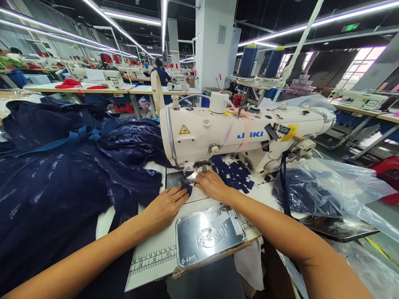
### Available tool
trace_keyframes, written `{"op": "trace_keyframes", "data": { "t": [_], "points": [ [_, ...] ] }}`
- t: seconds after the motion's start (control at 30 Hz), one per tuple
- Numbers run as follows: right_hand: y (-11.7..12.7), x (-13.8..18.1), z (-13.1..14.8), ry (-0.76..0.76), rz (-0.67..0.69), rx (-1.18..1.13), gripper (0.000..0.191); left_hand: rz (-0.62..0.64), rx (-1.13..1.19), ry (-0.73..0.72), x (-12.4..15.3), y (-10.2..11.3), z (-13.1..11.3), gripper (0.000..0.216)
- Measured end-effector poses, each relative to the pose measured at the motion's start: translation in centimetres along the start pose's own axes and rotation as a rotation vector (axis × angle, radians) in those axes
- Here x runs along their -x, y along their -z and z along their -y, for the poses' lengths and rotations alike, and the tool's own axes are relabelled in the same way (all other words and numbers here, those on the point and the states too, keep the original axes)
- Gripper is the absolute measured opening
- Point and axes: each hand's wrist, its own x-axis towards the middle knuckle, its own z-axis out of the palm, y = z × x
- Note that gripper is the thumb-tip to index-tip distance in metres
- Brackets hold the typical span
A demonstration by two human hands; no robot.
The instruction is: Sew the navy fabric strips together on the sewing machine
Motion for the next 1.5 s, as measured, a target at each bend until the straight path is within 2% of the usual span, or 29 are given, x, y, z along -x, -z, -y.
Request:
{"op": "trace_keyframes", "data": {
  "t": [0.17,0.33,0.53,0.63,0.73,0.83,0.93,1.0,1.07,1.17,1.33,1.5],
  "points": [
    [0.4,0.1,0.4,-0.015,0.003,-0.053,0.016,-0.025,-0.047,-0.015,0.1,-0.2,-0.1,0.041],
    [-0.1,-1.2,0.9,-0.064,-0.020,-0.309,0.011,-0.032,-0.081,-0.017,0.0,-0.1,-0.1,0.042],
    [-1.2,-2.1,0.5,-0.178,-0.023,-0.609,0.012,-0.021,-0.057,0.000,-0.4,0.1,0.0,0.032],
    [-1.7,-2.0,0.6,-0.175,-0.106,-0.666,0.014,-0.024,-0.033,0.015,-0.6,0.0,0.1,0.030],
    [-1.9,-1.7,0.7,-0.118,-0.211,-0.629,0.014,-0.026,-0.003,0.026,-0.8,-0.2,0.1,0.030],
    [-1.7,-1.2,0.8,0.016,-0.246,-0.522,0.011,-0.027,0.031,0.033,-0.8,-0.4,0.0,0.031],
    [-1.2,-0.4,1.1,0.189,-0.245,-0.319,0.012,-0.053,0.099,0.035,-0.6,-0.2,0.4,0.034],
    [-0.9,0.2,1.5,0.250,-0.231,-0.157,0.015,-0.080,0.183,0.027,-0.3,0.1,1.0,0.031],
    [-0.7,0.6,1.7,0.259,-0.205,-0.049,0.020,-0.100,0.265,0.023,0.1,0.5,1.8,0.024],
    [-0.6,0.5,1.4,0.277,-0.172,-0.009,0.025,-0.112,0.324,0.040,0.1,0.6,2.4,0.020],
    [-0.5,-0.4,-0.3,0.319,-0.104,-0.015,0.029,-0.134,0.218,0.148,-1.0,-0.1,1.2,0.020],
    [-0.4,-0.9,-1.2,0.313,-0.065,-0.019,0.035,-0.119,0.125,0.176,-1.9,-0.4,0.4,0.015]
  ]
}}
